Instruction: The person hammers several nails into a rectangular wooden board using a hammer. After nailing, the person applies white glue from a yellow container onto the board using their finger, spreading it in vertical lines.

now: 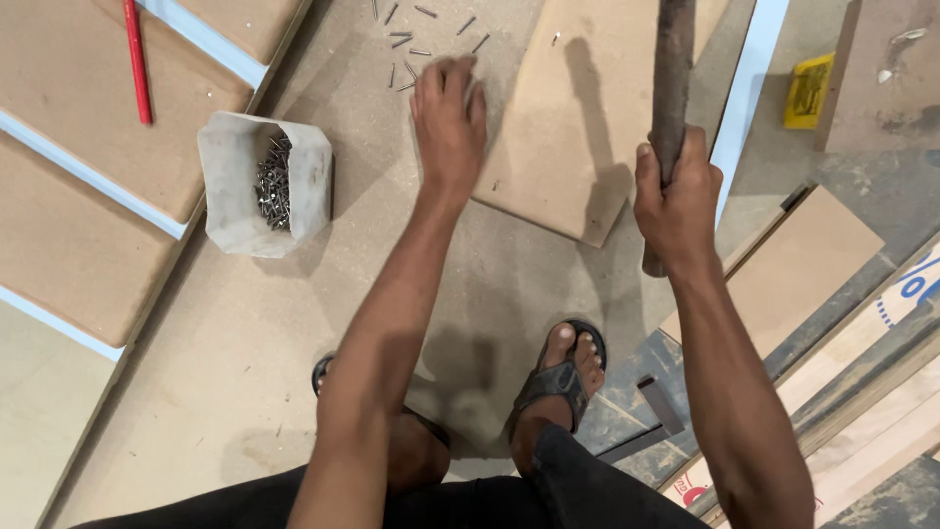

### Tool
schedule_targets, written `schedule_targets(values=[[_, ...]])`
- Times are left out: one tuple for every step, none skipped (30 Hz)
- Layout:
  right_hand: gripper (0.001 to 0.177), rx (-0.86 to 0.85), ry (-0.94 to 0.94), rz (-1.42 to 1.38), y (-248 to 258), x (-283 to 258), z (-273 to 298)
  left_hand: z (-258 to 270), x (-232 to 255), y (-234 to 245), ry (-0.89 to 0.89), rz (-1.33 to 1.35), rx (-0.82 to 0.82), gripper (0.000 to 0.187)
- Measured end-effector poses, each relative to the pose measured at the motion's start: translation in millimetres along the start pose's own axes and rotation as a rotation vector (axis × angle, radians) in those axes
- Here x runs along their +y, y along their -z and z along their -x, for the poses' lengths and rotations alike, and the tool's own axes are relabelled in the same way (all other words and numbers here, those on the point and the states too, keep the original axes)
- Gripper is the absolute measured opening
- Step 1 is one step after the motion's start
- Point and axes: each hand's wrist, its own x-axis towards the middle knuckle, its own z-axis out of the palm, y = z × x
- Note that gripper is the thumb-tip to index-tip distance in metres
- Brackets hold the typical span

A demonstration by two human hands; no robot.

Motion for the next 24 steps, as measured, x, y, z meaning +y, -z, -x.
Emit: schedule_targets(values=[[0.017, -0.005, -0.063, -0.04, -1, 2, 2, -10, -4, -1, 0.022, -0.013, -0.013, 0.032], [0.018, -0.011, -0.126, -0.08, -2, 4, 6, -21, -6, -6, 0.001, -0.061, -0.003, 0.032], [0.018, -0.02, -0.187, -0.124, -5, 4, 10, -32, -8, -11, -0.019, -0.113, 0.009, 0.031], [0.018, -0.012, -0.225, -0.177, -6, 5, 14, -40, -9, -16, -0.039, -0.166, 0.02, 0.031], [0.018, -0.009, -0.259, -0.231, -6, 5, 19, -46, -10, -20, -0.024, -0.209, -0.017, 0.024], [0.018, -0.006, -0.295, -0.284, -6, 5, 23, -51, -10, -25, -0.008, -0.252, -0.053, 0.017], [0.018, -0.006, -0.312, -0.276, -6, 5, 26, -51, -9, -28, 0.012, -0.298, -0.093, 0.01], [0.018, -0.006, -0.33, -0.268, -4, 4, 29, -48, -7, -32, -0.021, -0.296, -0.08, 0.01], [0.018, -0.004, -0.344, -0.258, -3, 4, 30, -45, -1, -36, -0.057, -0.292, -0.065, 0.011], [0.018, -0.004, -0.358, -0.278, -3, 3, 32, -43, 0, -35, -0.092, -0.288, -0.05, 0.012], [0.018, -0.001, -0.374, -0.293, -2, 2, 35, -36, 2, -30, -0.119, -0.224, -0.015, 0.014], [0.019, 0.003, -0.39, -0.308, -2, 2, 35, -19, 6, -24, -0.146, -0.16, 0.021, 0.016], [0.018, -0.003, -0.392, -0.309, -2, 3, 34, -2, 12, -19, -0.175, -0.089, 0.052, 0.018], [0.018, -0.009, -0.394, -0.311, -2, 4, 33, 10, 13, -12, -0.108, -0.027, -0.011, 0.017], [0.017, -0.016, -0.394, -0.313, -2, 4, 31, 21, 13, -4, -0.041, 0.033, -0.071, 0.016], [0.017, -0.025, -0.409, -0.318, -2, 4, 30, 29, 14, 2, -0.027, 0.056, -0.061, 0.02], [0.017, -0.033, -0.421, -0.326, -3, 3, 28, 36, 14, 7, -0.015, 0.076, -0.048, 0.024], [0.017, -0.04, -0.434, -0.334, -5, 3, 26, 38, 12, 12, -0.004, 0.097, -0.036, 0.029], [0.017, -0.056, -0.398, -0.351, -7, 3, 24, 39, 10, 14, 0.007, 0.093, -0.029, 0.029], [0.016, -0.071, -0.362, -0.368, -10, 5, 20, 40, 8, 17, 0.017, 0.09, -0.023, 0.029], [0.016, -0.087, -0.323, -0.386, -14, 8, 13, 40, 6, 19, 0.026, 0.085, -0.014, 0.029], [0.015, -0.101, -0.319, -0.38, -16, 12, 3, 39, 5, 21, 0.044, 0.097, -0.009, 0.026], [0.015, -0.115, -0.318, -0.375, -17, 16, -9, 38, 3, 24, 0.062, 0.107, -0.006, 0.024], [0.014, -0.13, -0.317, -0.37, -20, 20, -20, 38, 2, 27, 0.081, 0.117, -0.003, 0.021]])
